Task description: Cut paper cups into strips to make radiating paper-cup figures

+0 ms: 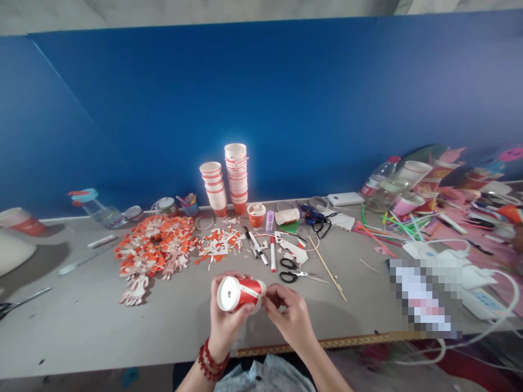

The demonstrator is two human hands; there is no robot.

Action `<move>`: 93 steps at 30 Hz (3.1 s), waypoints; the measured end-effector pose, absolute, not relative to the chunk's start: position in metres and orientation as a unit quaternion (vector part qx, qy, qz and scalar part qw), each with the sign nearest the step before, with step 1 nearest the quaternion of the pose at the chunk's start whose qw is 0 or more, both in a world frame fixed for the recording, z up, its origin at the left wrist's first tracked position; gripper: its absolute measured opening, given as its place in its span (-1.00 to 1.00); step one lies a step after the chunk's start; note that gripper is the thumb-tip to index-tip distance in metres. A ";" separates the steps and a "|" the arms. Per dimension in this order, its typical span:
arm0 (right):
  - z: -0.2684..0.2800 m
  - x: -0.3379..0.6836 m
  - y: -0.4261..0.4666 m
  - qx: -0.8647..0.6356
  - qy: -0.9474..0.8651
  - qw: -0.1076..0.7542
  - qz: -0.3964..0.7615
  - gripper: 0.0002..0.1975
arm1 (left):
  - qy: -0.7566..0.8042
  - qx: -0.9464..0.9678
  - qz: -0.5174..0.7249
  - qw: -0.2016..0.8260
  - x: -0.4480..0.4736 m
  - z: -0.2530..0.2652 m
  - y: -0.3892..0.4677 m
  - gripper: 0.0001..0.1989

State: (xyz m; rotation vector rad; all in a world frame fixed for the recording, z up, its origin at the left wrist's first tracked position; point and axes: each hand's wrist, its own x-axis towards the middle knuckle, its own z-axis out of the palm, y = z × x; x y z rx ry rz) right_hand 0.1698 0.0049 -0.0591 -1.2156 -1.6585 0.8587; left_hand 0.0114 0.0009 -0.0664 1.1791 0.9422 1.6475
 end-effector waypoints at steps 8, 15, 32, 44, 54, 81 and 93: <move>-0.066 0.161 0.003 -0.513 -0.701 0.416 0.269 -0.84 | 0.362 0.498 0.671 0.414 0.012 -0.066 -0.009 -0.49; -0.066 0.164 0.004 -0.498 -0.713 0.397 0.293 -0.79 | 0.376 0.483 0.670 0.421 0.012 -0.069 -0.009 -0.56; -0.067 0.160 0.003 -0.511 -0.756 0.352 0.209 -0.82 | 0.406 0.476 0.675 0.391 0.013 -0.065 -0.013 -0.53; -0.054 0.173 0.002 -0.487 -0.747 0.333 0.306 -0.79 | 0.394 0.459 0.669 0.432 0.012 -0.064 -0.012 -0.57; -0.059 0.174 0.004 -0.484 -0.780 0.346 0.191 -0.76 | 0.391 0.437 0.665 0.463 0.015 -0.066 -0.012 -0.56; -0.060 0.178 0.010 -0.480 -0.482 0.307 0.665 -0.92 | 0.414 0.411 0.636 0.505 0.010 -0.068 -0.005 -0.60; -0.072 0.180 0.011 -0.438 -0.588 0.346 0.585 -0.80 | 0.307 0.555 0.662 0.398 0.003 -0.073 -0.010 -0.40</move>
